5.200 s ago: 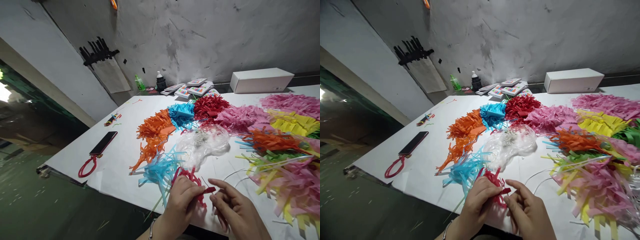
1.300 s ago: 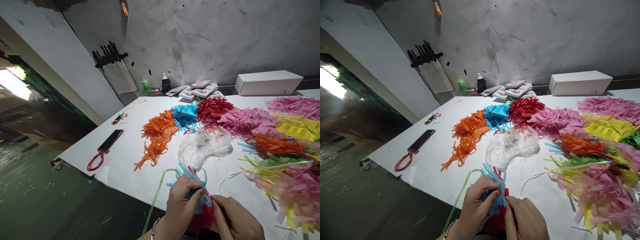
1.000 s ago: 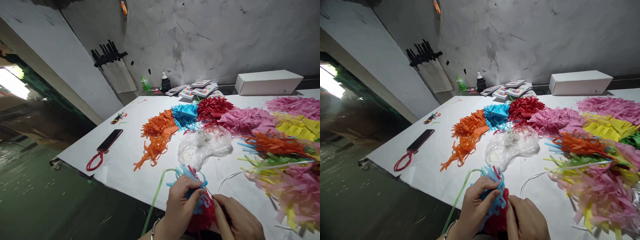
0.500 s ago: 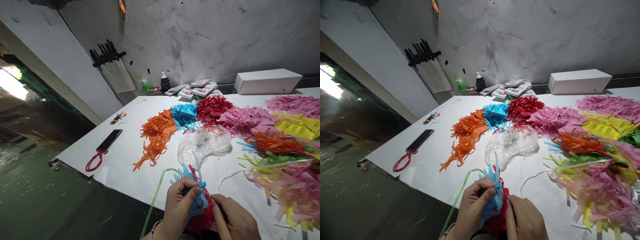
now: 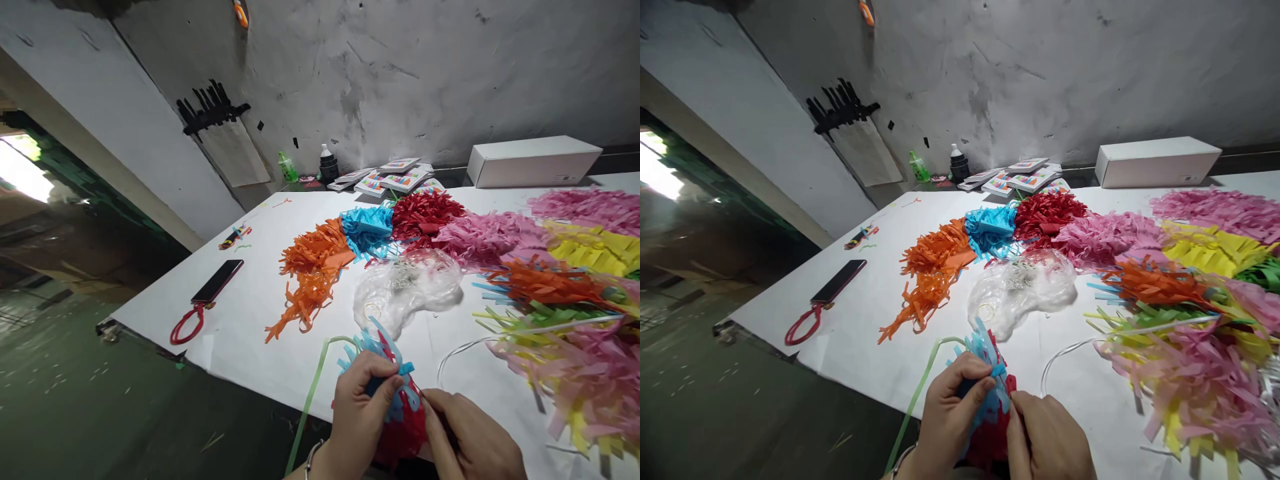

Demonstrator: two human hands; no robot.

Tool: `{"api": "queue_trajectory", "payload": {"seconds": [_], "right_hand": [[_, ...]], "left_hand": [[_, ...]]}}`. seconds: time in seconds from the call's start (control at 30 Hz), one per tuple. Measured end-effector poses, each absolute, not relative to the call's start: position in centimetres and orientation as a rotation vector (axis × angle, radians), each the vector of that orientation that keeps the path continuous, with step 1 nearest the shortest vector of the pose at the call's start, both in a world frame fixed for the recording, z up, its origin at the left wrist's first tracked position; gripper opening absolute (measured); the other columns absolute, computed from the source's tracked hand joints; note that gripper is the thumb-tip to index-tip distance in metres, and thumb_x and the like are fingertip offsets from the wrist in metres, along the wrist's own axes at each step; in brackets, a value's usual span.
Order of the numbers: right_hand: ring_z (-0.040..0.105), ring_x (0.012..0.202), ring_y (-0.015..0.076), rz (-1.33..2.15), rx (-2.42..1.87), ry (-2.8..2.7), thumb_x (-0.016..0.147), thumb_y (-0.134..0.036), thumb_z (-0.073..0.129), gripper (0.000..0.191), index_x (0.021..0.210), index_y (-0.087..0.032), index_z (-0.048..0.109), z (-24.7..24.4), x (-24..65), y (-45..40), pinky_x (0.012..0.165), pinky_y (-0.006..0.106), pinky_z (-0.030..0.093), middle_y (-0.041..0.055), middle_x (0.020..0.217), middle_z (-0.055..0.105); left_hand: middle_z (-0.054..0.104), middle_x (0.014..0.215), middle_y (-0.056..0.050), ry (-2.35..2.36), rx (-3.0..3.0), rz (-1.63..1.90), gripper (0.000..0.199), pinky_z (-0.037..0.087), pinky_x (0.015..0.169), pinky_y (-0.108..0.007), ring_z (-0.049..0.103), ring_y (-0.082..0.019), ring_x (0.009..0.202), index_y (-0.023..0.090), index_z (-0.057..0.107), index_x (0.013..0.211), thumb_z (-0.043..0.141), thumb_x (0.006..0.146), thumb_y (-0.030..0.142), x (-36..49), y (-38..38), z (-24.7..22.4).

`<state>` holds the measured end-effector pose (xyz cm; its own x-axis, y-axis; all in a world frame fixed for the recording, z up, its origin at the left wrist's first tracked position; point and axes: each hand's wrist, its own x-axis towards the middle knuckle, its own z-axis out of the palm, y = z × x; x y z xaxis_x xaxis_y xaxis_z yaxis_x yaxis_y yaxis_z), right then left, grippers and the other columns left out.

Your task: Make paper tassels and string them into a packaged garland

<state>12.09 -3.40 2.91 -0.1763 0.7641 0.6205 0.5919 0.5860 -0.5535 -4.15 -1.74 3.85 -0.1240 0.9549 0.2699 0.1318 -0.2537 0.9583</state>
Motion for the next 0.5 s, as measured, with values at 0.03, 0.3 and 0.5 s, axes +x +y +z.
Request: {"api": "queue_trajectory", "payload": {"seconds": [0.03,0.3,0.5], "right_hand": [[0.064,0.062,0.0146,0.222,-1.087,-1.883,0.101,-0.018,0.046,0.018,0.1,-0.019,0.064,2.9,12.2,-3.3,0.061,0.025,0.048,0.0009,0.075,0.07],[0.067,0.061,0.0139,0.216,-1.099,-1.91,0.102,-0.021,0.043,0.022,0.097,-0.02,0.065,2.9,12.4,-3.1,0.06,0.023,0.049,0.0015,0.075,0.072],[0.066,0.06,0.0138,0.465,-1.188,-1.772,0.1,-0.03,0.048,0.022,0.089,-0.024,0.067,2.8,11.8,-3.4,0.06,0.021,0.049,-0.0012,0.07,0.069]], "left_hand": [[0.069,0.078,-0.003,1.232,1.486,1.488,0.009,0.05,0.072,-0.026,0.064,-0.017,0.076,0.02,0.072,0.081,0.072,0.089,0.025,-4.2,-1.7,3.8],[0.069,0.08,-0.001,1.092,1.7,1.573,0.01,0.051,0.072,-0.026,0.064,-0.016,0.078,0.022,0.068,0.089,0.069,0.09,0.012,-4.2,-1.7,2.9],[0.071,0.084,0.0,1.042,1.788,1.574,0.02,0.051,0.073,-0.025,0.065,-0.014,0.078,0.022,0.066,0.088,0.065,0.086,0.001,-4.2,-1.8,2.8]]}}
